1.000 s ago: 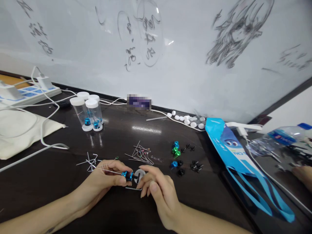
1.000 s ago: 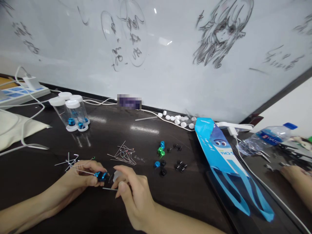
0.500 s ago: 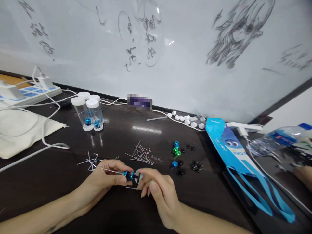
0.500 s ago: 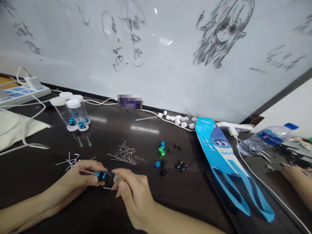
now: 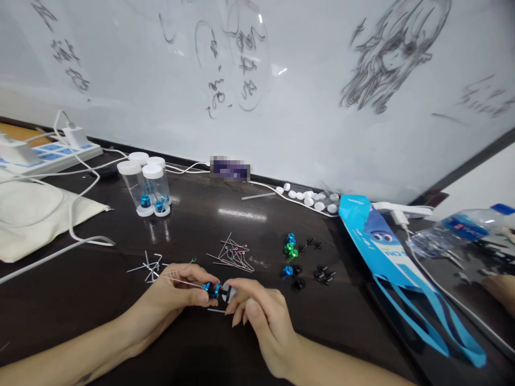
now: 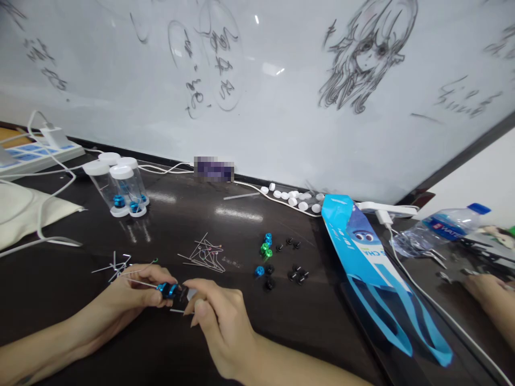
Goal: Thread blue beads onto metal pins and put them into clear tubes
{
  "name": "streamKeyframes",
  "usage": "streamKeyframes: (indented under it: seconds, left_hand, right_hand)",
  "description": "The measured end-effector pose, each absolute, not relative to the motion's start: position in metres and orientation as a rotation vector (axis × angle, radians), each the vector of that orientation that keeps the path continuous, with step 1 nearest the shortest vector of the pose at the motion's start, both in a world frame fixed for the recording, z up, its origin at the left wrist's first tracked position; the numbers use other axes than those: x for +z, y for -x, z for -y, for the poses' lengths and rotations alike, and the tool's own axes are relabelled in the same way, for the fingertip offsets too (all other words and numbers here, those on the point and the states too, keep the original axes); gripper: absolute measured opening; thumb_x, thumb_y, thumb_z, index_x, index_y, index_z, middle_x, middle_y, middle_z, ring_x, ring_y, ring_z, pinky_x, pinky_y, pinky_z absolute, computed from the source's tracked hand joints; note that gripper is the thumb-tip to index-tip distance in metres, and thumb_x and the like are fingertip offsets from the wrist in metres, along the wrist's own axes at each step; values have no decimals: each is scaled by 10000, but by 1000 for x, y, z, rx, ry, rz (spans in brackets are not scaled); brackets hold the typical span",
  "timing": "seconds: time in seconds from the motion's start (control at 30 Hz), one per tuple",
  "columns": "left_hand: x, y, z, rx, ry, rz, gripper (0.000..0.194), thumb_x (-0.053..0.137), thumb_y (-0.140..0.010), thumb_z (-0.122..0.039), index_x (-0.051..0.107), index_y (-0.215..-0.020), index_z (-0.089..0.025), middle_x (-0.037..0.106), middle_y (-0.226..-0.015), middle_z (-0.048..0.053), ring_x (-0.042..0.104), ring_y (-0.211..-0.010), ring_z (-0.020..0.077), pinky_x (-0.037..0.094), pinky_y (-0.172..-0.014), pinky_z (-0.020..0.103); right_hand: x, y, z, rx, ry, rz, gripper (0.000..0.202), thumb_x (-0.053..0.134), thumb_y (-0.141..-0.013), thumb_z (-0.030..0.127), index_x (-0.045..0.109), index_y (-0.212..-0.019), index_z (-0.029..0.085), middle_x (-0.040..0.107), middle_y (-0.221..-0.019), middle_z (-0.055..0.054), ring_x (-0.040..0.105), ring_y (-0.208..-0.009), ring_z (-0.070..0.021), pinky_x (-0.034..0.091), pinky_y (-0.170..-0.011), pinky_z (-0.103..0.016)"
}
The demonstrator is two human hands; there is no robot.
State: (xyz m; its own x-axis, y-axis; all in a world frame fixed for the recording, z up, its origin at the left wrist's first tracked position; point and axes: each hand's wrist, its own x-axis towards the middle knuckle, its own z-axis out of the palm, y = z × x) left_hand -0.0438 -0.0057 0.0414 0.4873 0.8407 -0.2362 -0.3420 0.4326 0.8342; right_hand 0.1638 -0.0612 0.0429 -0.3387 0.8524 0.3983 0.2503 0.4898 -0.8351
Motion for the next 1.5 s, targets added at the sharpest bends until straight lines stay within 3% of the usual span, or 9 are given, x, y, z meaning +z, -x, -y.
streamKeyframes:
  seconds: [1.5]
  left_hand:
    - [38, 45, 5, 815, -822, -706, 182, 856, -590, -128, 786, -749, -182, 747, -735, 20, 666, -695, 147, 529, -689, 216]
  right_hand:
    - [42, -164, 61, 870, 926, 1837, 371, 318, -1019, 329, 494, -1309, 179, 675, -822, -62, 638, -681, -160, 539, -620, -287]
